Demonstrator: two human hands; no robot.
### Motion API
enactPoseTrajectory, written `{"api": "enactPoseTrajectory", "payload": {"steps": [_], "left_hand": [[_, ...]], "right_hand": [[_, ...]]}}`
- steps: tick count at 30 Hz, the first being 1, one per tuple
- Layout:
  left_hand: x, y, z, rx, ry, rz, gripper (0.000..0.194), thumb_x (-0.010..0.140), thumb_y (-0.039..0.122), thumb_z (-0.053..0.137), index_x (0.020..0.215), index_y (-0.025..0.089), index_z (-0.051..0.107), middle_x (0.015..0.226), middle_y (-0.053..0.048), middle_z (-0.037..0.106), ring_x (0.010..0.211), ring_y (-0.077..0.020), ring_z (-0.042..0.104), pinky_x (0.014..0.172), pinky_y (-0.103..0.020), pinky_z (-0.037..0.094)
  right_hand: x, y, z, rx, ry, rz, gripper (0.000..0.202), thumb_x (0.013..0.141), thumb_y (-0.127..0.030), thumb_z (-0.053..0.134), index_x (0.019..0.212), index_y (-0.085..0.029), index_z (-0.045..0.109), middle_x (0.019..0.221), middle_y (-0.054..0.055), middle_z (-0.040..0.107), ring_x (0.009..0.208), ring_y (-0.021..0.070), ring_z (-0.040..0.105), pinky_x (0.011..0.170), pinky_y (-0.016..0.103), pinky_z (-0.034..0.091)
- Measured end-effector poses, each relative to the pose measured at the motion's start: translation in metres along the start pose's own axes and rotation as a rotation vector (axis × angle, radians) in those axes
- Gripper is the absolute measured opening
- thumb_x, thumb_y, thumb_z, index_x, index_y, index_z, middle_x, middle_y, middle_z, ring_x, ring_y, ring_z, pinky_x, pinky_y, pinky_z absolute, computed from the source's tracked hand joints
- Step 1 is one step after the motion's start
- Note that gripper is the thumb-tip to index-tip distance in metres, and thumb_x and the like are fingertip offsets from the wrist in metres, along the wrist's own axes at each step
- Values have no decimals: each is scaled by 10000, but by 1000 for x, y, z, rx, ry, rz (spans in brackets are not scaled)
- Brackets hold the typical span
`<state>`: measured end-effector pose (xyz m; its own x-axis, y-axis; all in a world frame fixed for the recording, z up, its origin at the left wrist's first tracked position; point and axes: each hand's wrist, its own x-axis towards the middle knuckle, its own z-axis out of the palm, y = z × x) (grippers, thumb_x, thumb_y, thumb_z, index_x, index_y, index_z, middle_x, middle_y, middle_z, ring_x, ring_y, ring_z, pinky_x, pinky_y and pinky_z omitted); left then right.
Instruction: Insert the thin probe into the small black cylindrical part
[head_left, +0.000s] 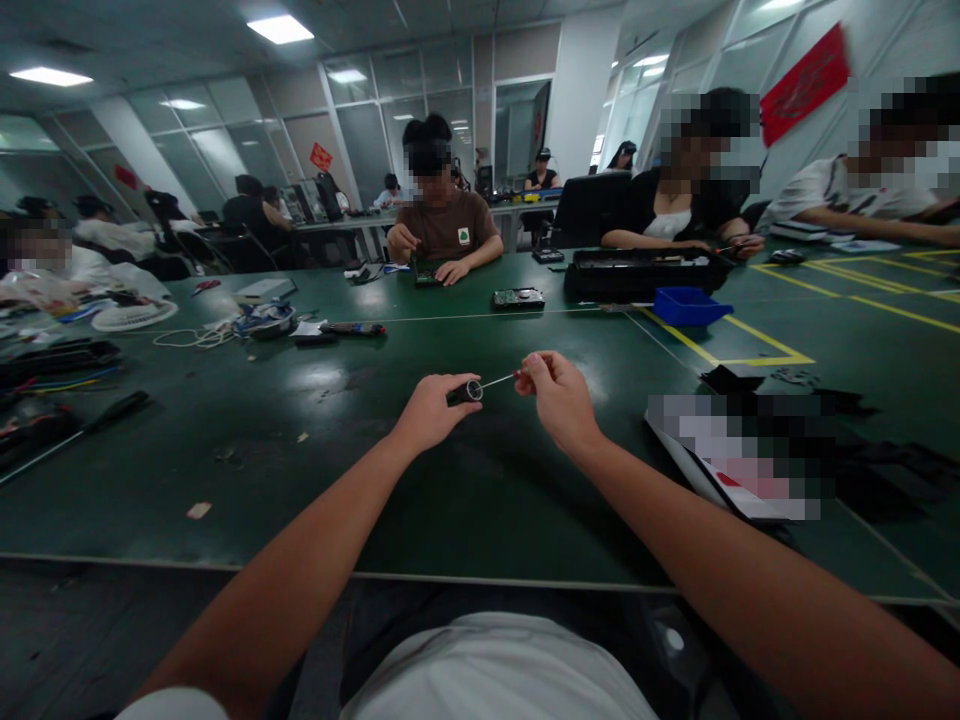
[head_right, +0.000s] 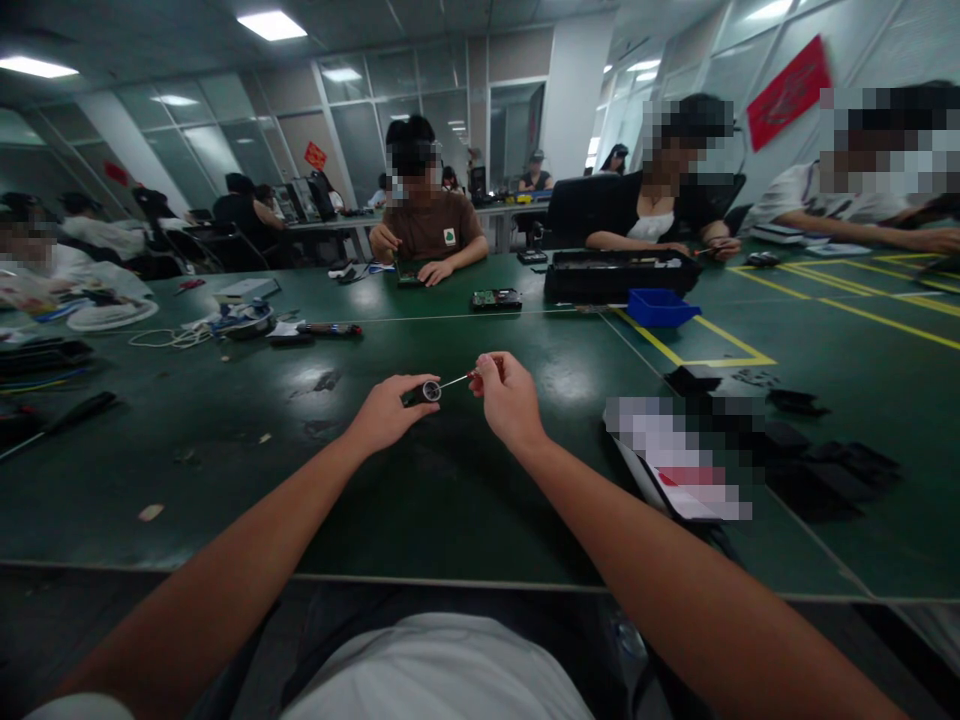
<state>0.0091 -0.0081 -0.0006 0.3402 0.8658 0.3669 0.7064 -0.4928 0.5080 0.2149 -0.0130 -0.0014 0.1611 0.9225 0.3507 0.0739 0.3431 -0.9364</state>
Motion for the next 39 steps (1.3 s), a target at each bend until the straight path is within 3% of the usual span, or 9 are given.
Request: {"api": "enactPoseTrajectory", "payload": {"steps": [4, 8, 11, 17, 21, 26, 31, 39], "left_hand": [[-1, 1, 0, 4, -1, 14, 416, 832, 301, 752, 1243, 256, 700, 1113, -61, 737, 994, -247, 639, 944, -415, 456], [-1, 0, 0, 6, 2, 19, 412, 832, 279, 750, 1240, 255, 700, 1106, -59, 740, 1012, -246, 644, 952, -410, 456], [-1, -1, -1, 4, 10, 11, 416, 834, 263, 746, 1247, 251, 694, 1097, -57, 740, 1001, -241, 645, 950, -406, 457], [-1, -5, 0, 8, 13, 30, 420, 838, 271, 744, 1255, 254, 693, 1088, -56, 737, 991, -238, 642, 956, -411, 452], [-2, -7, 0, 26, 4, 34, 409, 836, 257, 746, 1243, 249, 701, 1086, -55, 740, 994, -240, 640, 961, -414, 447], [-1, -8, 1, 33, 13, 40, 414, 841, 275, 743, 1251, 250, 697, 1094, -58, 740, 996, -241, 639, 969, -416, 444], [-1, -5, 0, 37, -21, 29, 409, 840, 264, 741, 1247, 247, 699, 1092, -62, 743, 1000, -247, 645, 954, -417, 450], [-1, -7, 1, 22, -19, 20, 399, 830, 261, 748, 1226, 245, 704, 1091, -59, 745, 1000, -249, 654, 943, -416, 456]], "right_hand": [[-3, -8, -2, -85, -10, -24, 316, 915, -508, 541, 852, -208, 619, 726, 25, 683, 639, 165, 628, 632, 307, 478], [-5, -19, -7, -416, -4, -41, 510, 868, -635, 574, 570, -222, 548, 490, -3, 560, 498, 151, 524, 558, 304, 377], [-5, -20, -9, -527, -5, -98, 508, 880, -634, 562, 583, -222, 570, 504, -4, 554, 514, 157, 517, 567, 316, 345], [-3, -9, -9, -407, -164, -192, 272, 959, -418, 463, 876, -222, 632, 715, 10, 631, 672, 180, 592, 641, 314, 405], [-2, -6, -10, -323, -233, -135, 246, 952, -340, 439, 1053, -233, 636, 757, 6, 638, 725, 191, 619, 686, 324, 446], [-3, -10, -9, -417, -169, -119, 377, 992, -464, 358, 1000, -236, 657, 763, 32, 642, 683, 204, 610, 647, 341, 437], [-5, -6, -6, -323, -149, -89, 261, 946, -355, 437, 1165, -243, 524, 811, 8, 634, 693, 193, 598, 662, 337, 441], [0, 3, -6, -242, -127, -43, 191, 936, -401, 471, 1011, -246, 554, 812, 10, 631, 721, 184, 589, 661, 333, 455]]}}
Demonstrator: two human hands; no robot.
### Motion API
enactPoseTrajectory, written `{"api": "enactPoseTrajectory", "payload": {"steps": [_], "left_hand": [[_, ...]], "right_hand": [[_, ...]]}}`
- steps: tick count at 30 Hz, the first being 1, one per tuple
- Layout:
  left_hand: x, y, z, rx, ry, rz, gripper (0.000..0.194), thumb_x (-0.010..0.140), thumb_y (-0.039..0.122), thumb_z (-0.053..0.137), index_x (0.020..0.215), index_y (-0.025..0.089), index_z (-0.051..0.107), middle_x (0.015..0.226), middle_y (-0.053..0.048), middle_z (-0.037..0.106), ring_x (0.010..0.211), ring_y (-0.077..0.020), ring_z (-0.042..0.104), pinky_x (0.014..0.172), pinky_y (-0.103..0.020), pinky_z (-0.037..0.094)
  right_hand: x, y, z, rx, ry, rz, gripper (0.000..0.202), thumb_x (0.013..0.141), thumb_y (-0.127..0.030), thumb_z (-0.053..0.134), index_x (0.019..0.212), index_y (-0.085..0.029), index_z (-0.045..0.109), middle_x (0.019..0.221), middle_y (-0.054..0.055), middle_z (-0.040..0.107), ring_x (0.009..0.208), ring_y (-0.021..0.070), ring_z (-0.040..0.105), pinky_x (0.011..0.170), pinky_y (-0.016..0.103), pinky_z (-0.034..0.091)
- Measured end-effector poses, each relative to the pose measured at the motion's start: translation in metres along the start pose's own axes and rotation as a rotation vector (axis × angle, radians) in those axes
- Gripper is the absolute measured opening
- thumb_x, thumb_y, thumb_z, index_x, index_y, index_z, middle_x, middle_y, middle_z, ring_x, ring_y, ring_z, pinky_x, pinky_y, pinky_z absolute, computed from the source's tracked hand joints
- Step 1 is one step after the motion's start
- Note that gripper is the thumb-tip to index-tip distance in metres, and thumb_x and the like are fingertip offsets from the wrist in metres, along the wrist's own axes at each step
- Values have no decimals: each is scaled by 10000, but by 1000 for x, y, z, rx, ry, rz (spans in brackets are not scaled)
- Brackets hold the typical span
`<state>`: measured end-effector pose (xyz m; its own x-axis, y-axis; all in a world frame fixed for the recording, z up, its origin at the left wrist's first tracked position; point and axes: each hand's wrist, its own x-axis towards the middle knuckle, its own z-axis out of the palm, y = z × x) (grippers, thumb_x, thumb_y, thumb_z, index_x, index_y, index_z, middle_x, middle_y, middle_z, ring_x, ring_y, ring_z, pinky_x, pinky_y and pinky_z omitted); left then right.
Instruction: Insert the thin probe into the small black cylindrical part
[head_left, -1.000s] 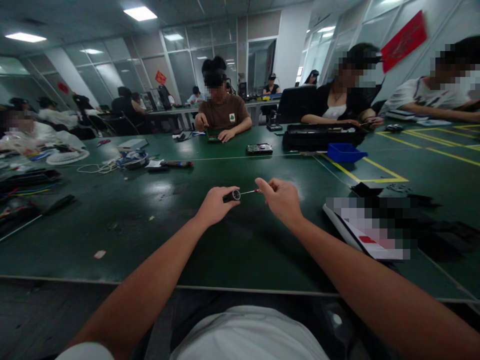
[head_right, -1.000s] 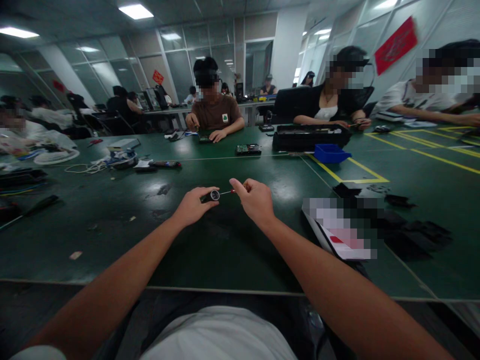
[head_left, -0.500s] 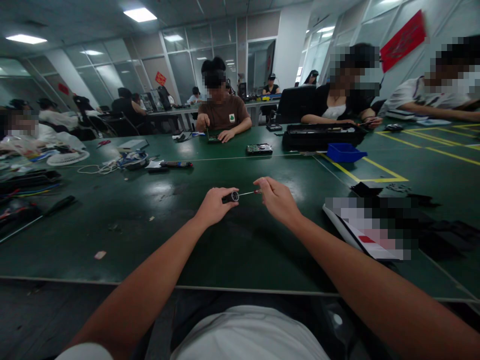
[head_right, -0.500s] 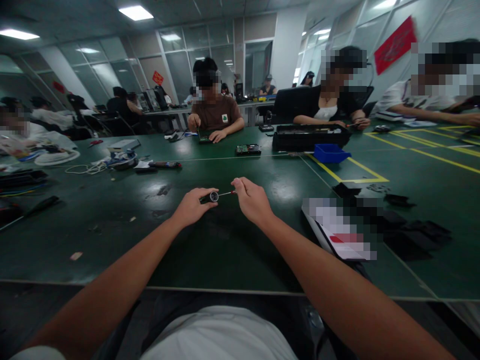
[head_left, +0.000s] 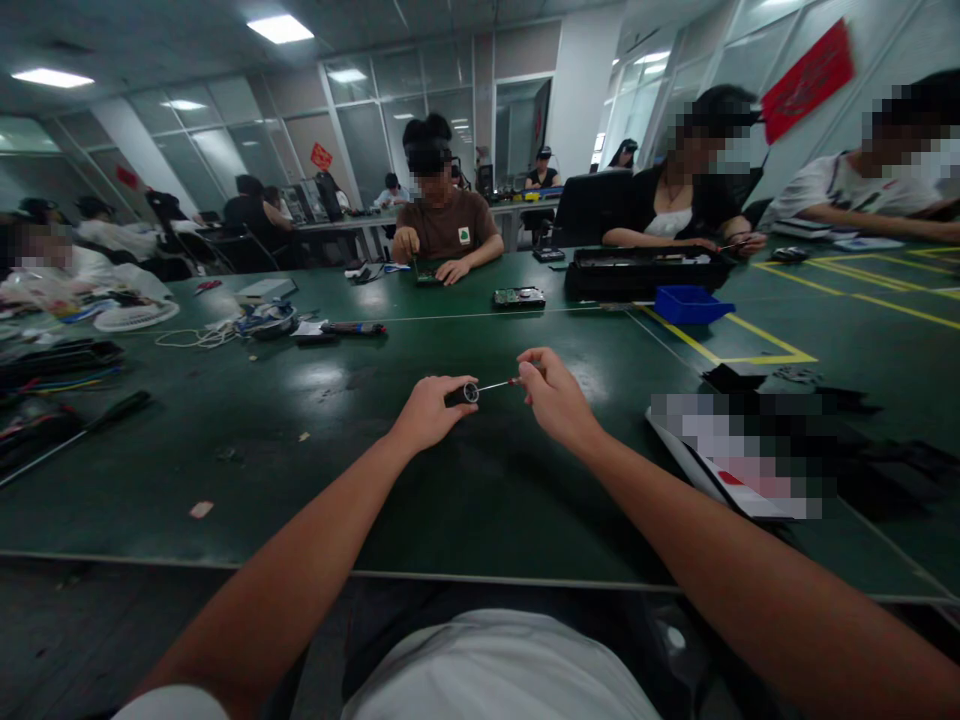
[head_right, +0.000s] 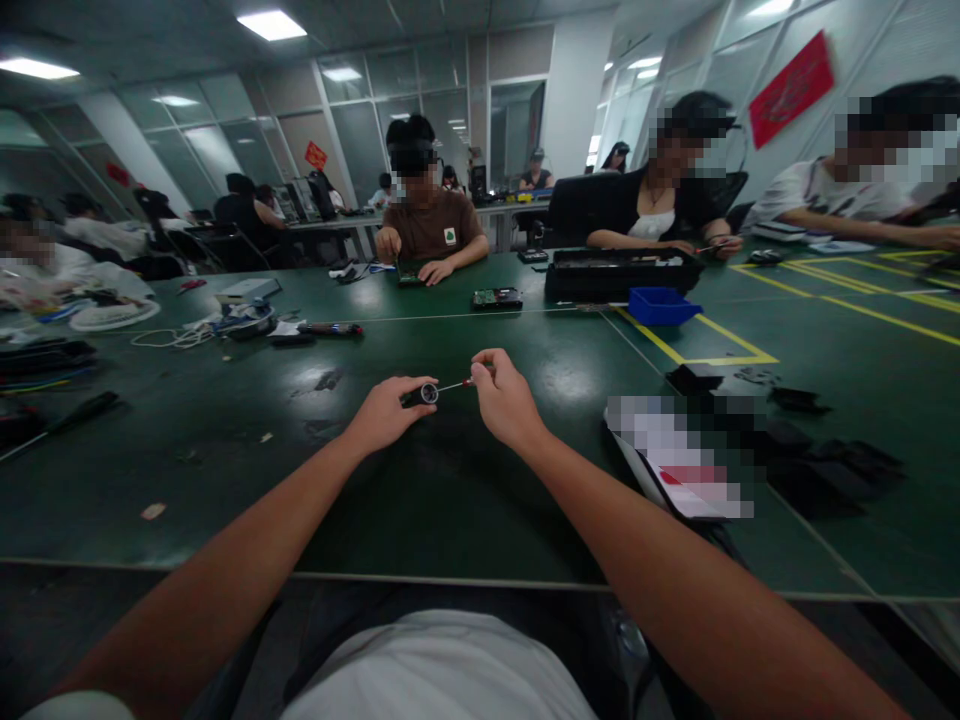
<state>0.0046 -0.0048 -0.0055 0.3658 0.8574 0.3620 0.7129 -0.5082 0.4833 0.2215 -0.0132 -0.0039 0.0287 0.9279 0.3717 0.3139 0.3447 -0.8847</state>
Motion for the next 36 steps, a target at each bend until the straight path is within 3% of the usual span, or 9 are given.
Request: {"api": "enactPoseTrajectory", "payload": {"steps": [4, 8, 10, 14, 22, 32, 36], "left_hand": [[0, 0, 0, -19, 26, -10, 400, 831, 268, 748, 1227, 247, 699, 1130, -62, 738, 1023, -250, 650, 942, -415, 458], [0, 2, -2, -40, 63, 74, 408, 840, 248, 741, 1244, 254, 688, 1159, -56, 729, 1073, -241, 630, 976, -410, 440], [1, 1, -1, -33, 58, 81, 410, 845, 251, 735, 1252, 261, 683, 1158, -55, 727, 1074, -243, 626, 976, -417, 436], [2, -4, 1, -15, 12, 56, 413, 852, 271, 726, 1263, 268, 682, 1119, -55, 729, 1019, -244, 631, 945, -424, 445], [2, 2, -1, -2, 1, 44, 410, 849, 279, 727, 1257, 268, 687, 1130, -59, 729, 1028, -249, 626, 967, -430, 440], [2, 1, 1, -13, -4, 18, 418, 841, 293, 743, 1255, 269, 688, 1179, -61, 729, 1068, -255, 640, 969, -426, 444], [0, 1, 1, -5, 7, 12, 414, 837, 285, 747, 1247, 263, 693, 1178, -66, 731, 1070, -263, 642, 962, -435, 453]], "right_hand": [[3, -1, 4, 217, 53, 56, 158, 867, -368, 605, 929, -223, 587, 817, 15, 647, 718, 164, 600, 707, 331, 496], [7, -4, 2, 595, 52, 412, 202, 923, -355, 543, 791, -208, 586, 683, 11, 597, 598, 147, 564, 663, 335, 532], [8, -3, 0, 654, 73, 501, 223, 934, -335, 535, 756, -207, 572, 641, -1, 559, 553, 133, 529, 624, 316, 530], [9, 1, 1, 523, 150, 352, 190, 908, -368, 585, 799, -213, 575, 733, 5, 605, 604, 130, 564, 589, 279, 514], [1, -5, 6, 219, 80, 85, 271, 910, -483, 535, 888, -214, 566, 774, 16, 647, 658, 150, 611, 636, 309, 508], [-2, -11, 3, 193, 85, 15, 253, 913, -455, 537, 906, -208, 588, 791, 37, 685, 674, 167, 645, 647, 324, 514], [-6, -20, -1, 44, 71, 3, 318, 890, -517, 587, 827, -209, 630, 696, 27, 684, 629, 174, 640, 639, 325, 489]]}}
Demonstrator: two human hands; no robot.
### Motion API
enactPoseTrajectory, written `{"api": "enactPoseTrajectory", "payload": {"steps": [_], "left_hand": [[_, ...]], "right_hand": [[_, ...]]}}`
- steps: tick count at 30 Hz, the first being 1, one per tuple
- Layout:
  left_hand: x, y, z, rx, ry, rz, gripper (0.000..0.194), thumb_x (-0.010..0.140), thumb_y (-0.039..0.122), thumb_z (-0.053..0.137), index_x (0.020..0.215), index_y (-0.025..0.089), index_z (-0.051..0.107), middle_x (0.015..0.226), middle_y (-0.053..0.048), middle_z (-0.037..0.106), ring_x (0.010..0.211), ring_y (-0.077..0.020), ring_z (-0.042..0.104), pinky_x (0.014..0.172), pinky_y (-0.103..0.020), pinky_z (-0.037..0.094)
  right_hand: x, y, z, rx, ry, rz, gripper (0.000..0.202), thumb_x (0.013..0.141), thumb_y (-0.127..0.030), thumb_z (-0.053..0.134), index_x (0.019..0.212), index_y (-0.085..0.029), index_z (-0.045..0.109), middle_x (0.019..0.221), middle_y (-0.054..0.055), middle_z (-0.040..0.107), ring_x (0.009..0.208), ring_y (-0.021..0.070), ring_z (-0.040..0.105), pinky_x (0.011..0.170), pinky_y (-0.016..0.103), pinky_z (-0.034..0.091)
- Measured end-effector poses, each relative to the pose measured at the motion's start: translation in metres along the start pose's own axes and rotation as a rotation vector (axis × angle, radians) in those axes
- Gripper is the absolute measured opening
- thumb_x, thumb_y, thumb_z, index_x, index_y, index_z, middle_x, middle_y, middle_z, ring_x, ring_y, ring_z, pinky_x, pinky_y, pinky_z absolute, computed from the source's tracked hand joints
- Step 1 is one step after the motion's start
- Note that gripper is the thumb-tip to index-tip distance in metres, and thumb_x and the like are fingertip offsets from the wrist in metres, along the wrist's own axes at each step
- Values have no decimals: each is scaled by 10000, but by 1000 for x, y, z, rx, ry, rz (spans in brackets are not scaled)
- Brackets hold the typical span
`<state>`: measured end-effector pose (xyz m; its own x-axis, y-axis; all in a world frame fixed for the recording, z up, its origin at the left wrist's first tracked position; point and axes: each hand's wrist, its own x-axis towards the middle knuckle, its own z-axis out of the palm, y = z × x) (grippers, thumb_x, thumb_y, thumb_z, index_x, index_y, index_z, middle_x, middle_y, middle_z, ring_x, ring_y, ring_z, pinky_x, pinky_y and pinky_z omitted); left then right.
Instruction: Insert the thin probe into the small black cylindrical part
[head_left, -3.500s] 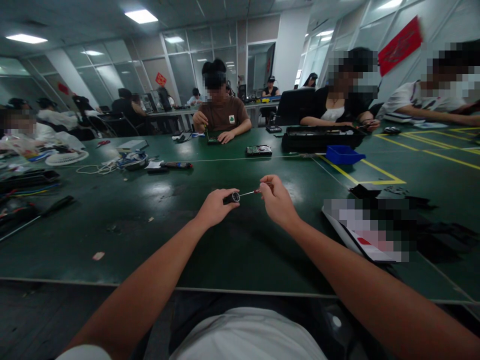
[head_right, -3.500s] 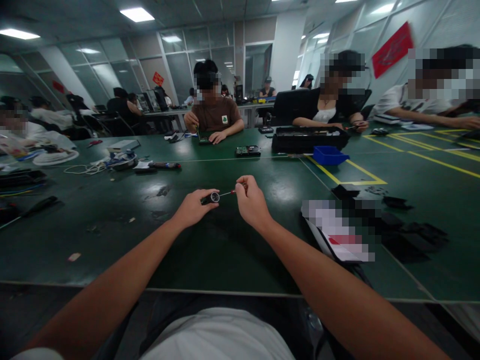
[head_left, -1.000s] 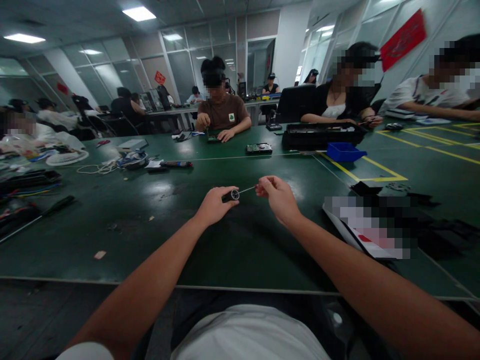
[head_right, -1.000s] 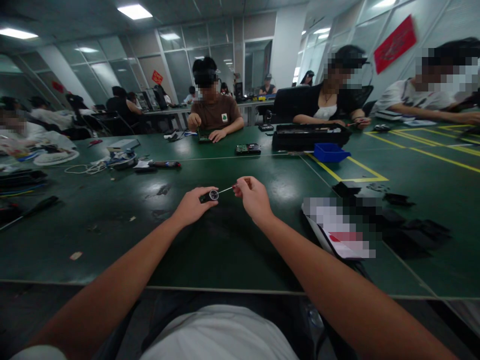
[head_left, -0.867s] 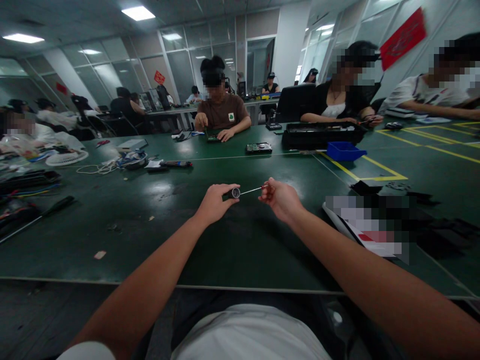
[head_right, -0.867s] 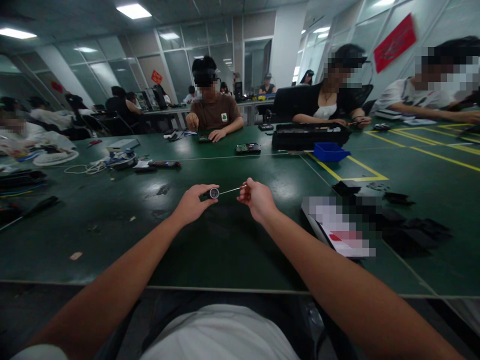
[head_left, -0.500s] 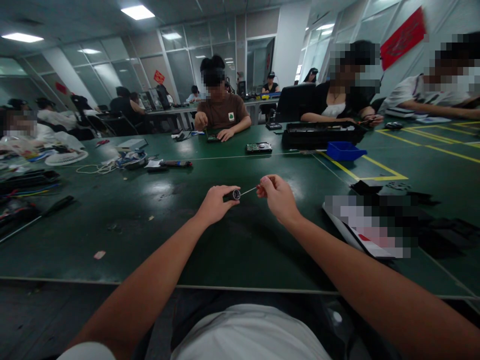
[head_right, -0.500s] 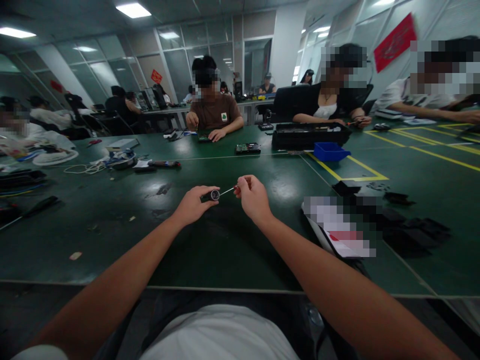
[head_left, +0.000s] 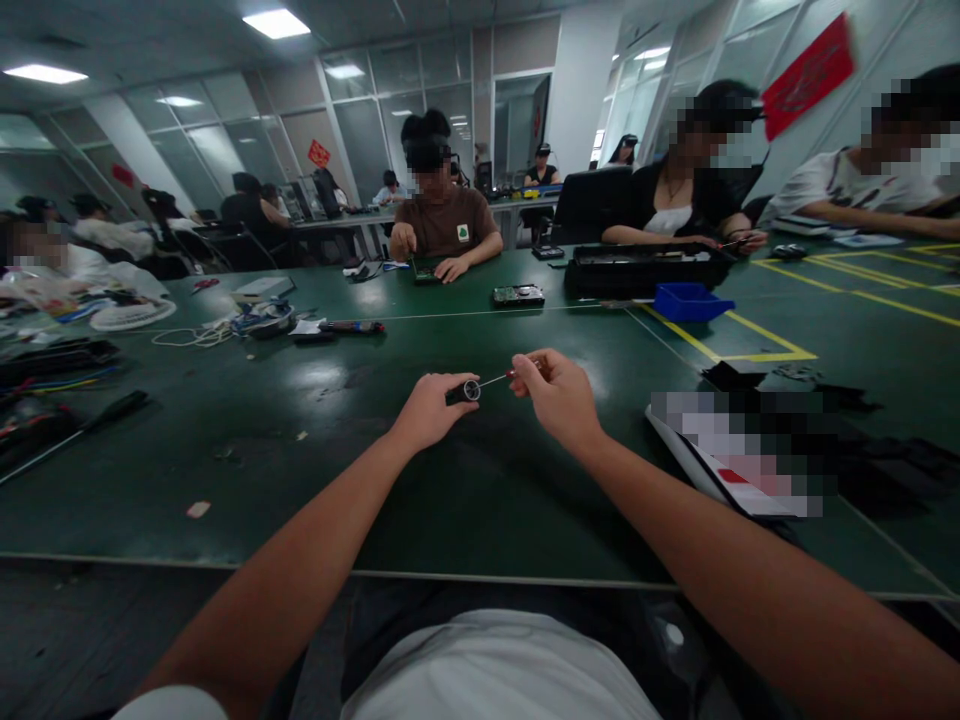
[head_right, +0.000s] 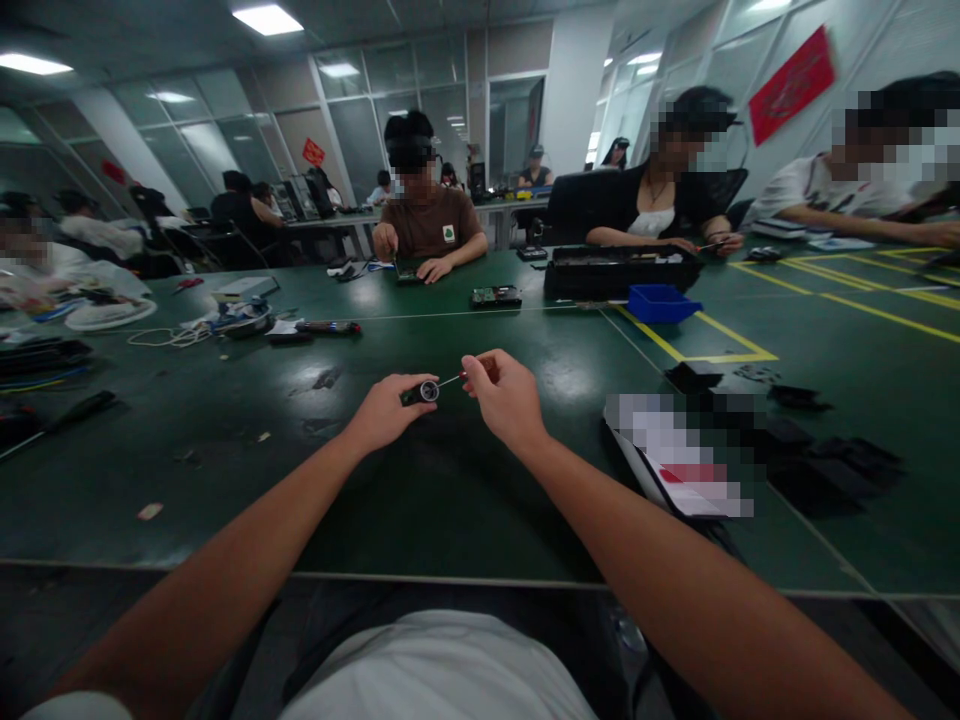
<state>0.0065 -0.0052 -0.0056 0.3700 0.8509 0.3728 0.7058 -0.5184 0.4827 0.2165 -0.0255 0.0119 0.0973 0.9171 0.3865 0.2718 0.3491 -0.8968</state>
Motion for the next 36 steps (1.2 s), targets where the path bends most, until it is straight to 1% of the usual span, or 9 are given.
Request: {"api": "enactPoseTrajectory", "payload": {"steps": [3, 8, 13, 15, 18, 24, 28, 33, 36], "left_hand": [[-1, 1, 0, -13, -5, -15, 406, 836, 267, 745, 1240, 264, 696, 1176, -65, 730, 1072, -263, 642, 967, -436, 460], [-2, 3, -1, -22, 6, -29, 423, 833, 252, 746, 1252, 262, 688, 1159, -66, 731, 1058, -260, 643, 963, -432, 469], [-1, 2, -1, -27, 12, -27, 418, 833, 237, 742, 1246, 266, 691, 1167, -58, 731, 1066, -254, 640, 980, -431, 462], [-1, 1, 0, -17, 8, -19, 421, 832, 246, 745, 1249, 267, 692, 1154, -58, 733, 1055, -252, 641, 982, -430, 460], [-1, 0, 0, 6, 1, -8, 424, 837, 263, 742, 1258, 261, 689, 1122, -61, 736, 1026, -251, 643, 973, -429, 461], [0, 0, 0, 15, -17, -11, 402, 838, 241, 733, 1238, 259, 697, 1108, -64, 740, 1020, -254, 646, 958, -433, 467], [0, 1, 0, 9, -12, -19, 404, 834, 250, 740, 1235, 253, 696, 1137, -71, 737, 1038, -259, 649, 963, -437, 466], [0, 1, 1, 5, 1, -51, 401, 844, 263, 731, 1243, 253, 688, 1148, -70, 732, 1039, -264, 649, 955, -437, 466], [0, 2, -1, 20, 10, 38, 379, 866, 249, 707, 1244, 251, 677, 1184, -65, 721, 1105, -253, 625, 1005, -445, 427]], "right_hand": [[-2, -4, -3, -154, -14, -33, 343, 890, -535, 589, 784, -213, 643, 607, 9, 643, 574, 174, 606, 608, 322, 448], [-2, -1, -4, -113, -76, -123, 181, 922, -364, 509, 955, -228, 625, 825, 32, 714, 758, 202, 667, 698, 332, 471], [-2, -4, -4, -302, -64, -129, 351, 977, -473, 422, 835, -238, 641, 742, 40, 685, 703, 218, 635, 653, 339, 408], [-3, -4, -4, -315, -61, -147, 307, 984, -425, 407, 941, -238, 647, 793, 46, 695, 728, 223, 637, 666, 340, 400], [-5, -4, -3, -267, -93, -139, 273, 973, -340, 410, 1154, -232, 583, 821, 38, 689, 730, 219, 630, 675, 337, 403], [-5, -5, -3, -331, -111, -141, 297, 995, -416, 375, 1029, -246, 617, 803, 44, 685, 699, 219, 618, 655, 342, 385], [-3, 0, -1, -214, -55, -107, 246, 949, -352, 458, 1129, -225, 569, 851, 47, 690, 746, 215, 635, 696, 352, 439], [1, 7, 3, -36, -40, -56, 199, 911, -406, 553, 955, -217, 594, 850, 51, 696, 773, 205, 659, 745, 374, 505], [6, 12, 3, 184, -25, 99, 225, 936, -425, 512, 907, -215, 588, 810, 49, 677, 708, 190, 657, 710, 376, 541]]}}
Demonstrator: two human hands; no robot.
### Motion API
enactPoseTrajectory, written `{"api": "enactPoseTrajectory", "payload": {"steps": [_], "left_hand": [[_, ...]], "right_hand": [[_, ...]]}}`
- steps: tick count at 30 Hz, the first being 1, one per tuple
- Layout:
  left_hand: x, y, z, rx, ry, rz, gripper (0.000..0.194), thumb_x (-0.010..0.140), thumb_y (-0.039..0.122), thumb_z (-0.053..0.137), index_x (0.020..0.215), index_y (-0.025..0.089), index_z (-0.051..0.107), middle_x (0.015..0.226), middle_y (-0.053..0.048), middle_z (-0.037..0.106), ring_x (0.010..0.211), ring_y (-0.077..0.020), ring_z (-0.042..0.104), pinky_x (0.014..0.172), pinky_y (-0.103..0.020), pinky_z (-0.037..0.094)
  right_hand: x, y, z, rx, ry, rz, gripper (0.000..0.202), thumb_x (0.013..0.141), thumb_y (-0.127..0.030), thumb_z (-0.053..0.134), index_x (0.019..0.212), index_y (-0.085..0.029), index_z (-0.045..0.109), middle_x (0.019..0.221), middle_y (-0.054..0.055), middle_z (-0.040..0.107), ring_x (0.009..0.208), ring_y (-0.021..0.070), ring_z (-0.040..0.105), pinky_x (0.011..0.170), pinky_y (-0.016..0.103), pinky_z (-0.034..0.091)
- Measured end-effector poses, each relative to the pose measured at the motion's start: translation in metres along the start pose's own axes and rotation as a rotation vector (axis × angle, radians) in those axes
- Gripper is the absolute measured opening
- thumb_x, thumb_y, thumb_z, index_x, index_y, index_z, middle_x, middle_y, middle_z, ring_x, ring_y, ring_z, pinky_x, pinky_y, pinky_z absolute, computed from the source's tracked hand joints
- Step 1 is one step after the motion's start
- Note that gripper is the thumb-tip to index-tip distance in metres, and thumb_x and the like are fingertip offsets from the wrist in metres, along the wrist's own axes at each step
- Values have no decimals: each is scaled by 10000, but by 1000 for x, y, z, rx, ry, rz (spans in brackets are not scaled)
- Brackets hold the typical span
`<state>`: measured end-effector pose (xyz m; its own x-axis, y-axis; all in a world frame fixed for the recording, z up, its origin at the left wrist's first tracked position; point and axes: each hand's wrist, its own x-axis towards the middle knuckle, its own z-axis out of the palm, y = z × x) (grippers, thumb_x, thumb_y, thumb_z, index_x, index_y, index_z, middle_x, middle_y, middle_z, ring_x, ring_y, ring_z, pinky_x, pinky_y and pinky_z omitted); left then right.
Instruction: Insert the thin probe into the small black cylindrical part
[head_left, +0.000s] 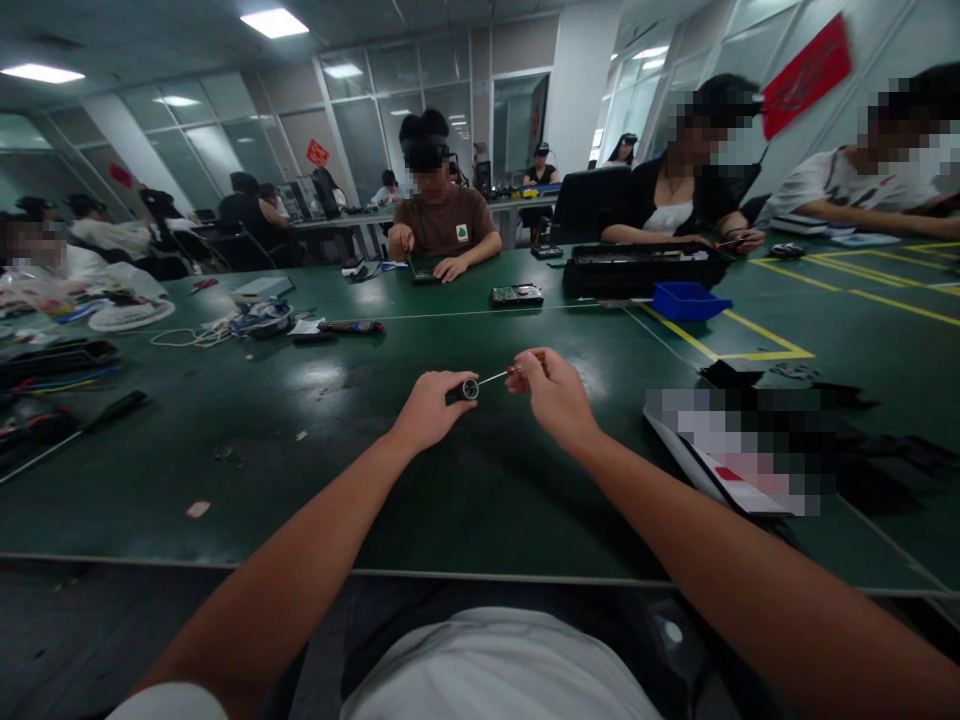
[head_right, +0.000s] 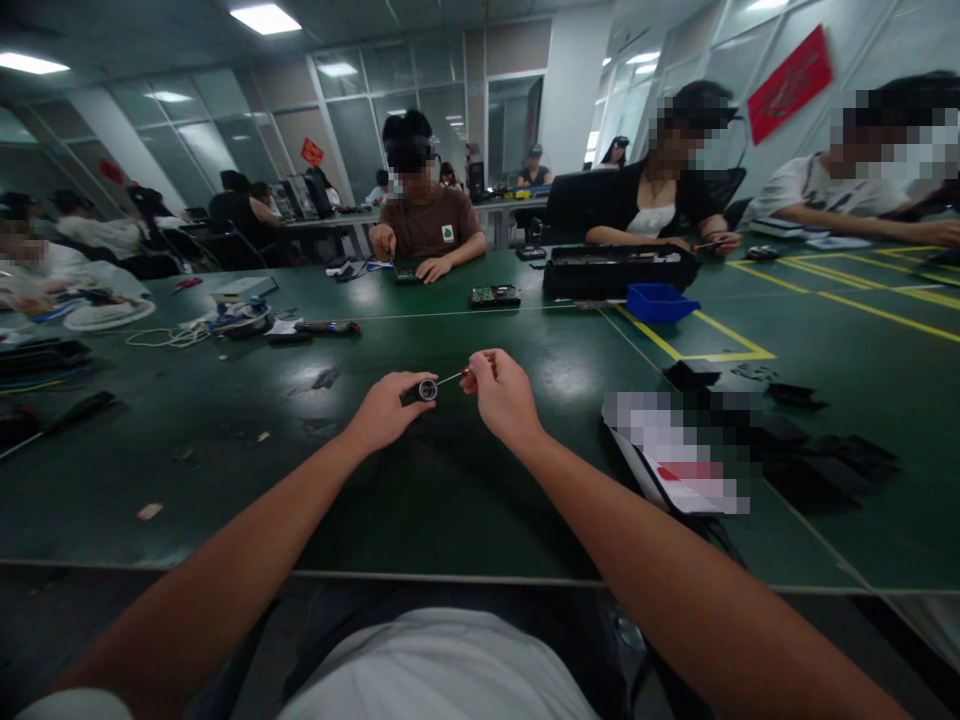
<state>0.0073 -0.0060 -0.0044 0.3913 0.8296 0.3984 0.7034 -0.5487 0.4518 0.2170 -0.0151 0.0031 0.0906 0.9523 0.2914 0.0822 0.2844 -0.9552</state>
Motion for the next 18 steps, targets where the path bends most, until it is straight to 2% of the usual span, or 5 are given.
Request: {"api": "enactPoseTrajectory", "payload": {"steps": [2, 4, 7, 12, 18], "left_hand": [[1, 0, -1, 23, 27, 48, 378, 877, 242, 696, 1254, 257, 666, 1235, -61, 704, 1159, -248, 599, 1042, -458, 388], [2, -2, -1, 41, 37, 48, 388, 878, 249, 697, 1264, 265, 658, 1250, -59, 698, 1163, -249, 593, 1045, -468, 376], [2, -5, 1, 35, 8, 31, 402, 875, 269, 702, 1275, 271, 654, 1224, -60, 704, 1125, -252, 602, 1023, -466, 387], [2, -5, 3, 13, 5, 37, 393, 871, 262, 706, 1262, 262, 665, 1207, -60, 710, 1105, -250, 607, 1014, -459, 393], [2, -5, 3, -2, 11, 50, 377, 864, 245, 713, 1238, 266, 680, 1199, -53, 717, 1111, -251, 617, 993, -449, 411]], "right_hand": [[5, 4, -3, 192, 16, 185, 242, 953, -417, 469, 846, -222, 562, 742, 34, 638, 630, 176, 628, 663, 377, 561], [10, 8, -5, 238, 61, 273, 234, 953, -389, 471, 797, -229, 539, 683, 15, 592, 584, 161, 591, 618, 352, 558], [12, 11, -6, 195, 101, 213, 207, 925, -406, 522, 822, -227, 545, 738, 17, 614, 601, 151, 591, 582, 317, 541], [6, 9, 0, 95, 51, 75, 266, 905, -483, 533, 871, -220, 555, 769, 18, 644, 633, 154, 615, 603, 316, 525], [-1, 3, 1, -121, 43, -83, 248, 944, -445, 485, 901, -214, 564, 730, 8, 646, 644, 154, 621, 636, 311, 502]]}}
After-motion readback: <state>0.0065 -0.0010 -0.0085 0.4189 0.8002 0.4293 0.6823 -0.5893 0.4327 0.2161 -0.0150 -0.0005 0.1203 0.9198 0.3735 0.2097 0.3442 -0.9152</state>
